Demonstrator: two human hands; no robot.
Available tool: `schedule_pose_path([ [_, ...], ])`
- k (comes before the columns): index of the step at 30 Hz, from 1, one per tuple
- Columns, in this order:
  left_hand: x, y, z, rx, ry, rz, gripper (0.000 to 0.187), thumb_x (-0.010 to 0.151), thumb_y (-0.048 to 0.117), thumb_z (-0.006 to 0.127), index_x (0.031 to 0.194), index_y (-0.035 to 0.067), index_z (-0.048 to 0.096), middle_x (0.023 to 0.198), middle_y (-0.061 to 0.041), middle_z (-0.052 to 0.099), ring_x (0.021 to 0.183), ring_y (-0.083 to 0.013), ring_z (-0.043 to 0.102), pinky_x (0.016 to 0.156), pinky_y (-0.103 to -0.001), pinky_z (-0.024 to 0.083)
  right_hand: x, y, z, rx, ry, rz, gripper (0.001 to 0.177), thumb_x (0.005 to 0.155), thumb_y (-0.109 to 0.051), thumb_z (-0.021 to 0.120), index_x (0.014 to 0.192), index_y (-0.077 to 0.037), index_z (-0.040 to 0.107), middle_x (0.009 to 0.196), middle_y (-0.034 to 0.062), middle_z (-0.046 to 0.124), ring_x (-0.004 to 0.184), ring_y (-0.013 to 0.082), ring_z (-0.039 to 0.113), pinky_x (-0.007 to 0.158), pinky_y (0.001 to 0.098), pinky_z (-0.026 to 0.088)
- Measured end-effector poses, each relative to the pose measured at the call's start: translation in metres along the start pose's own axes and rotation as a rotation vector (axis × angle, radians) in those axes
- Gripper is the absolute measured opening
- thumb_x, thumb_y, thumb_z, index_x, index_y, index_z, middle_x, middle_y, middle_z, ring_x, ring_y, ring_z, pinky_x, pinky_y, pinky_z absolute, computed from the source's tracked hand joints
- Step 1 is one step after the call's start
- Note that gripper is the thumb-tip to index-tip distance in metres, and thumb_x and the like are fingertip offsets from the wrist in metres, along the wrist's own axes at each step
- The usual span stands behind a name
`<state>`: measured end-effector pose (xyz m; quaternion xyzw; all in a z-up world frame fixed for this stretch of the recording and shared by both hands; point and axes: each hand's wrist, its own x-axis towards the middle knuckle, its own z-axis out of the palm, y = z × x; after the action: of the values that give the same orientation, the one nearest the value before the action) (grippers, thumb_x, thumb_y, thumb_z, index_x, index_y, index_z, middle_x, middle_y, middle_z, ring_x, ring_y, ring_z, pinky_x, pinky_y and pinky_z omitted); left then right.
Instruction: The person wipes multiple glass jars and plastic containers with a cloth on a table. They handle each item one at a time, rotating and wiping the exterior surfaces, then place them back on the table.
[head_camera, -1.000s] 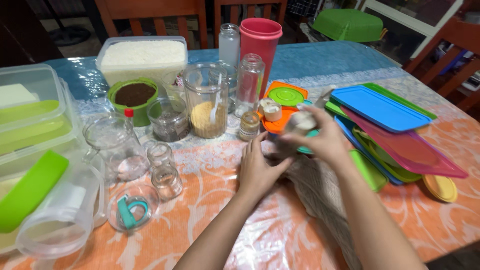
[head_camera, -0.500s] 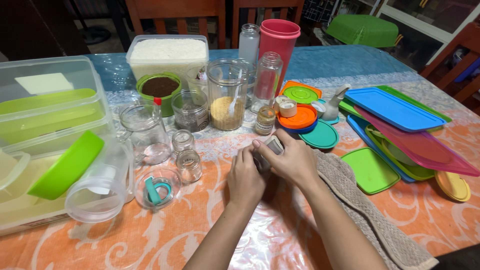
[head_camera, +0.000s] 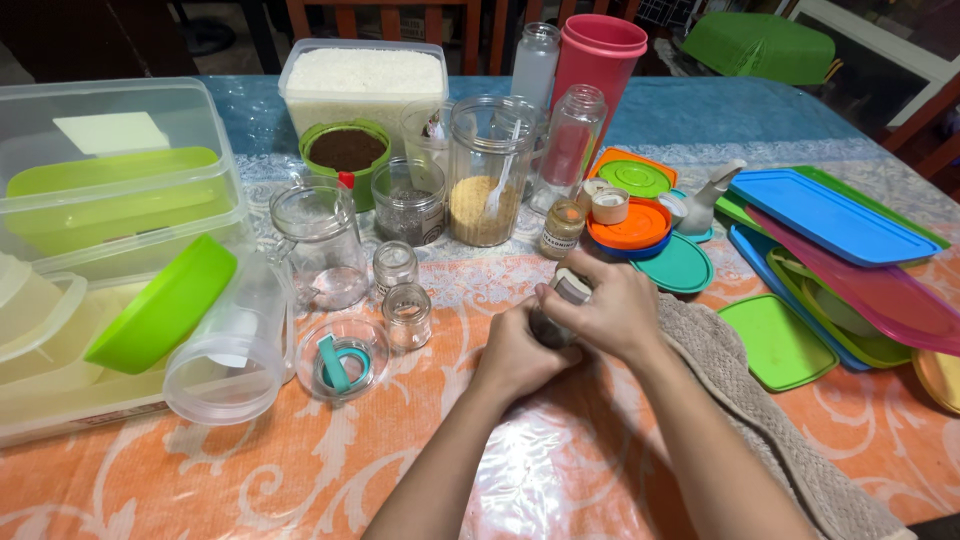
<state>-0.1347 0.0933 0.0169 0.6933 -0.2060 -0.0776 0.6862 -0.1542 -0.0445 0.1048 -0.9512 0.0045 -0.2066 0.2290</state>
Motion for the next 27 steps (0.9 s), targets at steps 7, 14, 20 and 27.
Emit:
schedule_pose_path([
  [7,0.008,-0.024,-0.018,-0.194,-0.375,-0.087,0.048,0.064,0.016,0.085,0.108,0.003,0.069,0.097,-0.004,0.072,0.089,-0.0135,0.067,0.083,-0.031,0.054,0.012,-0.005,-0.044,0.128,-0.503,-0.249,0.052,0.076,-0.043,0.077,0.119,-0.015,0.068,0.112,0.0102,0.073,0.102,0.024,0.072,0.085,0.0381,0.057],
  [14,-0.001,0.013,-0.015,0.17,-0.009,-0.091,0.054,0.064,0.026,0.086,0.109,0.005,0.065,0.099,-0.01,0.076,0.092,-0.0197,0.074,0.082,-0.034,0.057,0.021,-0.013,-0.063,0.092,-0.674,-0.288,0.084,0.077,-0.039,0.08,0.152,-0.023,0.046,0.134,0.0093,0.061,0.122,0.0262,0.062,0.098,0.0397,0.052],
  [20,-0.013,0.042,-0.018,0.356,0.127,-0.093,0.049,0.069,0.026,0.081,0.111,0.007,0.063,0.097,-0.016,0.075,0.092,-0.0319,0.074,0.081,-0.043,0.057,0.021,-0.019,-0.049,0.004,-0.633,-0.187,0.078,0.086,-0.046,0.068,0.155,-0.021,0.041,0.14,0.0145,0.059,0.128,0.0307,0.06,0.102,0.04,0.049],
  [27,-0.011,0.035,-0.016,0.435,0.121,-0.134,0.078,0.069,0.035,0.087,0.129,0.011,0.043,0.102,-0.016,0.073,0.097,-0.0388,0.072,0.083,-0.048,0.055,0.017,-0.018,-0.042,-0.015,-0.517,-0.15,0.072,0.087,-0.036,0.076,0.149,-0.017,0.044,0.141,0.0173,0.052,0.126,0.034,0.055,0.1,0.0414,0.047],
])
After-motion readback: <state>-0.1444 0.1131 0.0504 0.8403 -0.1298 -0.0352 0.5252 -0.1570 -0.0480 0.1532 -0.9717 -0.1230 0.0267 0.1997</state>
